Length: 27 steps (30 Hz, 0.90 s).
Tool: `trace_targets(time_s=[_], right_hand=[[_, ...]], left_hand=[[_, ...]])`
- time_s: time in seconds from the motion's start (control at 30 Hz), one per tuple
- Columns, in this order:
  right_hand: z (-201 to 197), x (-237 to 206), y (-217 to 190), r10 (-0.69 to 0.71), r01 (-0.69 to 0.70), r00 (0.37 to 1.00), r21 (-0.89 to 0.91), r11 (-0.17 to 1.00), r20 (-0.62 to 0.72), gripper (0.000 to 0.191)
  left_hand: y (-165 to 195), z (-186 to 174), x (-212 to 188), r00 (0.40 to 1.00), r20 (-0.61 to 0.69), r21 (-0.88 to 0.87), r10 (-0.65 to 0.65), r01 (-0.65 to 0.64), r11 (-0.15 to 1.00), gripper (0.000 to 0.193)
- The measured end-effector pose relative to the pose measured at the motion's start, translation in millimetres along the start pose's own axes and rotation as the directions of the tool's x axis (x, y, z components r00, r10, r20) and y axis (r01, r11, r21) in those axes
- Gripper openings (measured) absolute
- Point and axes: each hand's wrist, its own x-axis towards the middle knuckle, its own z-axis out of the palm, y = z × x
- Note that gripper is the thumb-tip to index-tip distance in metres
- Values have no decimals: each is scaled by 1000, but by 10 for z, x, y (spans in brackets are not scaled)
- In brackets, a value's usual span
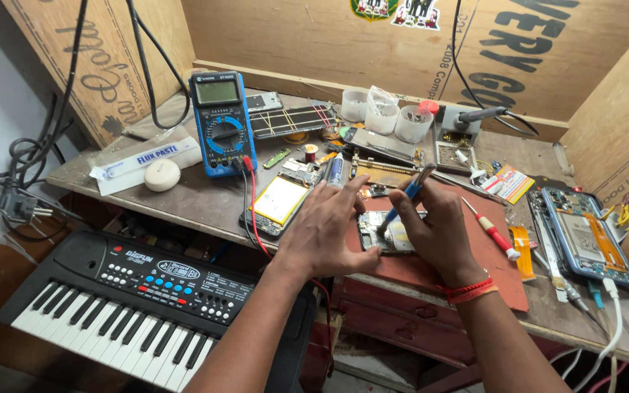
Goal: The person works on a disassembled smartphone motherboard at a cluttered repair bench, holding the board steady with one hand while applying a blue-handled tool along its surface, repositioning the board and continuing the work, with a multimeter and flux paste on the bench.
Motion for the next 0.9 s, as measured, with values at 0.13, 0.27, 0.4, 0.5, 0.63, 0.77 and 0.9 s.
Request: trace_targets(time_s=[0.13, 0.27, 0.4, 0.5, 0.63, 0.77, 0.9], right_hand=[[-10, -1, 13, -93, 97, 995, 119, 988, -43, 21], [-2, -13, 20, -90, 90, 996, 12, 996, -17, 22], [-5, -34, 41, 57, -71, 997, 309, 948, 54, 22], [-16, -34, 60, 99, -81, 993, 263, 962, -57, 26], [-33, -30, 66, 41, -35, 999, 155, 987, -36, 25], [-29, -23, 43, -43, 31, 997, 179, 983, 62, 22], [-18, -19, 12, -115, 112, 993, 124, 986, 21, 22]], left_hand=[[8, -12, 14, 999, 34, 29, -29, 28, 999, 112], [19, -13, 2, 1000, 19, 19, -3, 3, 1000, 112], [9, -11, -2, 1000, 19, -1, 4, -4, 1000, 108], [-5, -9, -6, 1000, -7, -29, -26, 26, 999, 103], [-1, -9, -6, 998, -59, -56, -13, 9, 998, 102], [17, -19, 2, 998, -14, -41, -67, 66, 997, 104], [24, -32, 9, 998, -2, -46, -62, 62, 997, 104]])
